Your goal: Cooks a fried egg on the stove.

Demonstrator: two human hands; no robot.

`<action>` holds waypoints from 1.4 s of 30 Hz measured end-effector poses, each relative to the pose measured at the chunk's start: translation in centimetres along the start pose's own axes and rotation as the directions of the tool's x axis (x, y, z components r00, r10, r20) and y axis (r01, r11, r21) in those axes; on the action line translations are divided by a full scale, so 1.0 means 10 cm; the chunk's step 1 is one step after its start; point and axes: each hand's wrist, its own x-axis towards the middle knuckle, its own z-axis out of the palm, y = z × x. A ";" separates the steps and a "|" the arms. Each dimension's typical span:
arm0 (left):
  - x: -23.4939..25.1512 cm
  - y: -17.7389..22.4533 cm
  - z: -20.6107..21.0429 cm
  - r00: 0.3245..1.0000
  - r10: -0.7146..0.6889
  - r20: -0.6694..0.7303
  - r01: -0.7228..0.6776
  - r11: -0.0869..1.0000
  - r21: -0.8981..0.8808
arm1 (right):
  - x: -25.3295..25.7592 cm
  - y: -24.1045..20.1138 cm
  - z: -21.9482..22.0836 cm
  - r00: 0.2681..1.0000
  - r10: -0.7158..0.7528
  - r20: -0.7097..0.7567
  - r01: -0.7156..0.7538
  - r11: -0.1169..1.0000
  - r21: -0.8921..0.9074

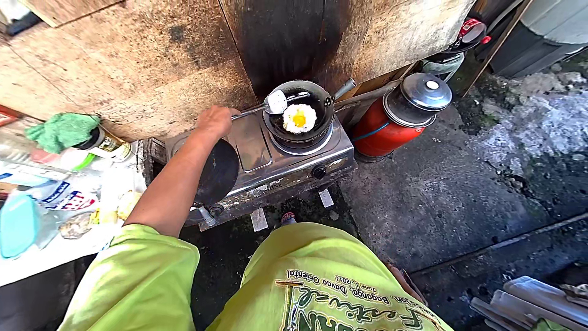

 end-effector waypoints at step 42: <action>-0.95 1.28 -0.69 0.964 0.022 0.264 -0.144 0.881 0.450 | 0.12 0.19 0.08 0.998 -0.027 0.055 0.028 0.999 -0.025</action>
